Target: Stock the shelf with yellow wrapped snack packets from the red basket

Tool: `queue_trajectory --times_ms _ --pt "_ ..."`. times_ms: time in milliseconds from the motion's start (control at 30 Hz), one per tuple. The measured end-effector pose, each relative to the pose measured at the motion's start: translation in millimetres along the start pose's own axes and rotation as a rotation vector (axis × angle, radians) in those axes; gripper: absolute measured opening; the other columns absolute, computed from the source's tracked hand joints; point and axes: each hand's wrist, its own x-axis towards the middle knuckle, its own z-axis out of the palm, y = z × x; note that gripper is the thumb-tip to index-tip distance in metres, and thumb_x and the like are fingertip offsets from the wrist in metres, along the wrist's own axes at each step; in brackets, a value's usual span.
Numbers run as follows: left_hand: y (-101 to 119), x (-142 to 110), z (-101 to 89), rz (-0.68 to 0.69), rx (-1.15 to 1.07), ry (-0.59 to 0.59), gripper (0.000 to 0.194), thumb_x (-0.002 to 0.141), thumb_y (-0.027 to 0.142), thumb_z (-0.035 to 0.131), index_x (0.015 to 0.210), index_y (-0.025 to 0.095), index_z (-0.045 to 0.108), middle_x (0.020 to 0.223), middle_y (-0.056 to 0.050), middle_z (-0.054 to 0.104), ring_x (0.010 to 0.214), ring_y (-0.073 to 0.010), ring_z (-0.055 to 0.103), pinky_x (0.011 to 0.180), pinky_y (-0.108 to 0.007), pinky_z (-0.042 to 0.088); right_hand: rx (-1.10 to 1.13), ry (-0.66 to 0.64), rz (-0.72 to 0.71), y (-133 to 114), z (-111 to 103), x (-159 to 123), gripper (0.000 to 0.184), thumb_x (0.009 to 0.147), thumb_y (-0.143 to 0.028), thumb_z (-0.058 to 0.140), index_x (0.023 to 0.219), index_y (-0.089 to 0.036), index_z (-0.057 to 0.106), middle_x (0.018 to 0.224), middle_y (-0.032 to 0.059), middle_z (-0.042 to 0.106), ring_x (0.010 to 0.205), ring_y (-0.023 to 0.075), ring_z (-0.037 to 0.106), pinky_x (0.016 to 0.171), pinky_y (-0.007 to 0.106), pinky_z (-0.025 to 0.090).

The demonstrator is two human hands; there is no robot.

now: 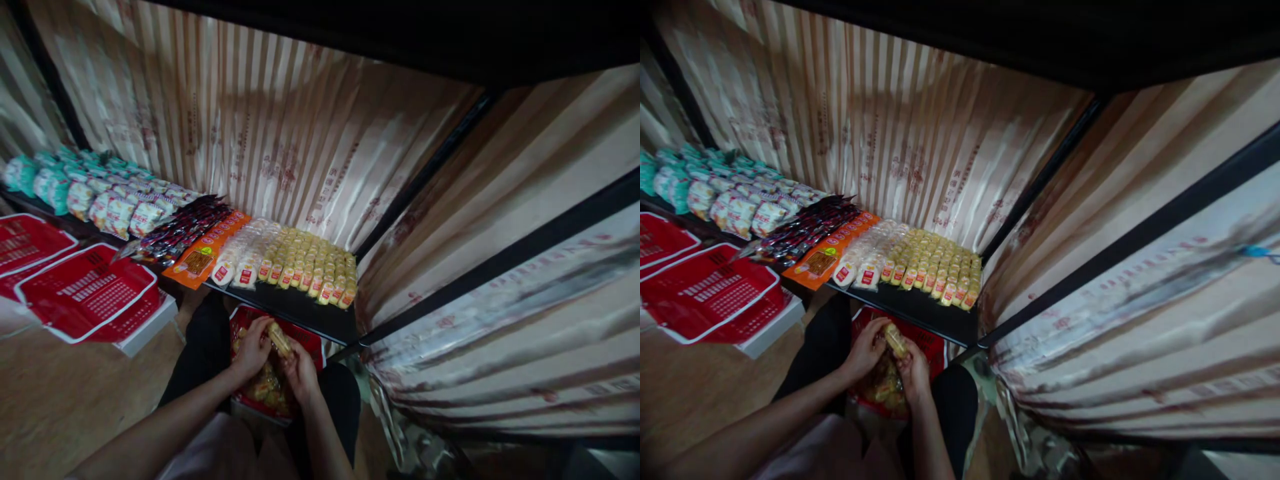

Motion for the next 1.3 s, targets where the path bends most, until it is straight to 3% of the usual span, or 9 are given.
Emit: queue_trajectory --times_ms 100,200,300,400,567,700,900,1100,1300 --pt "4.1 6.7 -5.8 -0.087 -0.065 -0.05 0.041 0.065 0.007 0.048 0.104 0.018 0.057 0.122 -0.009 0.053 0.112 -0.02 0.051 0.092 -0.034 0.045 0.013 0.014 0.107 5.2 -1.7 11.9 0.014 0.064 -0.02 0.061 0.076 -0.012 0.064 0.063 0.0051 0.068 0.045 0.0078 0.056 0.041 0.014 0.039" --pt "9.4 13.0 -10.4 -0.232 -0.185 -0.181 0.034 0.069 0.016 0.05 0.103 0.018 0.053 0.101 -0.005 0.062 0.085 -0.0155 0.061 0.068 -0.026 0.05 -0.071 0.033 0.14 11.8 -7.6 23.9 0.019 0.069 -0.026 0.057 0.077 -0.011 0.064 0.063 0.0084 0.068 0.045 0.0094 0.056 0.042 0.016 0.04" --pt "10.1 19.7 -8.8 -0.299 -0.217 -0.208 0.025 0.072 0.023 0.051 0.096 0.017 0.051 0.079 0.0 0.061 0.068 -0.012 0.058 0.06 -0.022 0.047 -0.184 0.077 0.087 14.4 -13.8 33.9 0.022 0.069 -0.035 0.06 0.077 -0.015 0.065 0.067 0.0053 0.069 0.053 0.0127 0.06 0.045 0.02 0.043" --pt "6.2 28.5 -1.8 -0.284 -0.138 -0.143 0.02 0.072 0.023 0.053 0.091 0.017 0.053 0.072 0.002 0.057 0.065 -0.011 0.055 0.06 -0.021 0.045 -0.272 0.093 -0.1 8.6 -14.5 37.6 0.026 0.063 -0.042 0.067 0.078 -0.02 0.067 0.074 0.0012 0.069 0.068 0.0162 0.063 0.059 0.024 0.049" --pt "7.1 49.5 7.7 -0.176 -0.009 -0.112 0.021 0.073 0.02 0.052 0.093 0.019 0.055 0.078 0.001 0.059 0.067 -0.0107 0.054 0.063 -0.022 0.044 -0.576 0.012 -0.447 -13.8 -4.3 33.6 0.036 0.059 -0.038 0.072 0.092 -0.023 0.068 0.087 0.0028 0.07 0.079 0.0189 0.062 0.071 0.028 0.05" --pt "16.1 70.2 13.0 -0.091 0.062 -0.084 0.021 0.073 0.019 0.053 0.094 0.02 0.057 0.087 0.0 0.06 0.073 -0.0114 0.055 0.069 -0.024 0.046 -0.706 0.022 -0.509 -30.1 5.5 38.7 0.034 0.06 -0.033 0.071 0.093 -0.025 0.068 0.086 0.0016 0.069 0.076 0.0181 0.061 0.069 0.027 0.049" --pt "18.9 93.2 28.0 0.002 -0.073 -0.024 0.044 0.077 0.019 0.049 0.121 0.018 0.045 0.108 -0.008 0.056 0.084 -0.0129 0.059 0.07 -0.026 0.051 -0.687 0.072 -0.591 -49.7 16.8 66.6 0.031 0.066 -0.036 0.066 0.094 -0.022 0.064 0.083 0.0015 0.068 0.073 0.0161 0.06 0.07 0.027 0.047" --pt "8.2 93.8 41.8 0.005 0.029 -0.022 0.04 0.076 0.012 0.042 0.116 0.016 0.047 0.111 -0.01 0.054 0.09 -0.0145 0.06 0.068 -0.027 0.053 -0.604 0.189 -0.661 -63.9 20.4 101.3 0.034 0.064 -0.04 0.065 0.09 -0.019 0.062 0.08 0.0023 0.067 0.073 0.0154 0.06 0.072 0.027 0.046" --pt "-7.4 101.4 47.2 0.091 0.152 0.003 0.044 0.073 0.006 0.04 0.115 0.017 0.051 0.121 -0.011 0.051 0.1 -0.0175 0.057 0.09 -0.037 0.048 -0.711 0.314 -0.719 -65.0 26.8 119.7 0.038 0.068 -0.044 0.06 0.096 -0.018 0.06 0.083 0.0041 0.064 0.075 0.0163 0.059 0.072 0.027 0.046"
